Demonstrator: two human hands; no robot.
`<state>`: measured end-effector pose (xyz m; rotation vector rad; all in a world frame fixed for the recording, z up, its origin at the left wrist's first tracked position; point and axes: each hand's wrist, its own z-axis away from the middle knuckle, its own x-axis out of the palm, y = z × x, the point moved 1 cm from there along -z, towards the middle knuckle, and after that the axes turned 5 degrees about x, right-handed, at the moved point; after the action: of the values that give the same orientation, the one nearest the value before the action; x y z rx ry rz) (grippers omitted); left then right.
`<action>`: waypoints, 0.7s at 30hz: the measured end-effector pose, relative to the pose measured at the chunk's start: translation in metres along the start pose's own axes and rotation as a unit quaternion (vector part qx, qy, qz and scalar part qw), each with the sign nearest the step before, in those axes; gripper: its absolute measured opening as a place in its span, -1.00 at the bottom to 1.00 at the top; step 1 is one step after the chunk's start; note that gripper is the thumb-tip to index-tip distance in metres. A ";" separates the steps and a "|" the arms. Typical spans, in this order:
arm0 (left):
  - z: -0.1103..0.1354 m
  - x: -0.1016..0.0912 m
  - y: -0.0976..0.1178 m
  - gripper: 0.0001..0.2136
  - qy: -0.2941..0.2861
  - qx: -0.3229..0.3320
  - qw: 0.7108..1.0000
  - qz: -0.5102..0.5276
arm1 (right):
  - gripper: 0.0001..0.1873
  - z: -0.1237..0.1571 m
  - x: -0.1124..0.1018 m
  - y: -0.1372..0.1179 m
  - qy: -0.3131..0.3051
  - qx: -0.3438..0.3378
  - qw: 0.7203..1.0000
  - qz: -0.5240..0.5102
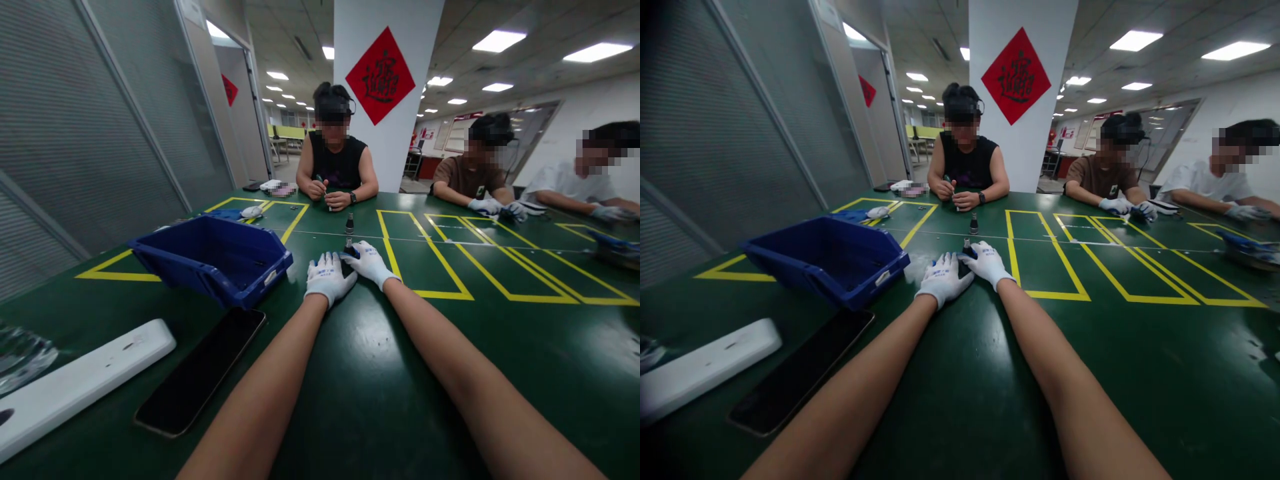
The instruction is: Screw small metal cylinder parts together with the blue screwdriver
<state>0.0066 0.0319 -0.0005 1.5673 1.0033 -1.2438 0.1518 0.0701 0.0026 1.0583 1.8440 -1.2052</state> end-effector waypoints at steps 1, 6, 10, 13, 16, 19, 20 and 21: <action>-0.006 0.002 -0.001 -0.18 0.002 -0.003 1.000 -0.006 | -0.46 -0.013 0.005 0.002 0.006 0.015 1.000 0.009; -0.045 0.010 -0.009 -0.20 0.012 -0.020 0.999 -0.023 | -0.42 -0.069 0.029 0.015 0.022 0.072 0.996 0.048; -0.072 0.014 -0.013 -0.19 0.014 -0.031 0.999 -0.023 | -0.44 -0.105 0.043 0.024 0.017 0.078 0.995 0.052; -0.088 0.018 -0.015 -0.19 0.015 -0.041 0.999 -0.024 | -0.48 -0.127 0.050 0.030 0.011 0.076 0.996 0.047; -0.097 0.023 -0.016 -0.20 0.026 -0.044 0.998 -0.030 | -0.52 -0.142 0.055 0.034 0.010 0.081 0.996 0.049; -0.100 0.026 -0.016 -0.22 0.036 -0.043 0.998 -0.034 | -0.46 -0.151 0.060 0.037 0.025 0.089 0.995 0.032; -0.100 0.026 -0.015 -0.22 0.037 -0.041 0.998 -0.034 | -0.42 -0.152 0.061 0.038 0.032 0.086 0.996 0.021; -0.100 0.026 -0.015 -0.23 0.036 -0.038 0.998 -0.032 | -0.40 -0.153 0.062 0.038 0.037 0.077 0.996 0.006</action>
<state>0.0246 0.1335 -0.0167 1.5411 1.1427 -1.1857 0.1427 0.2383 -0.0142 1.2124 1.8211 -1.3356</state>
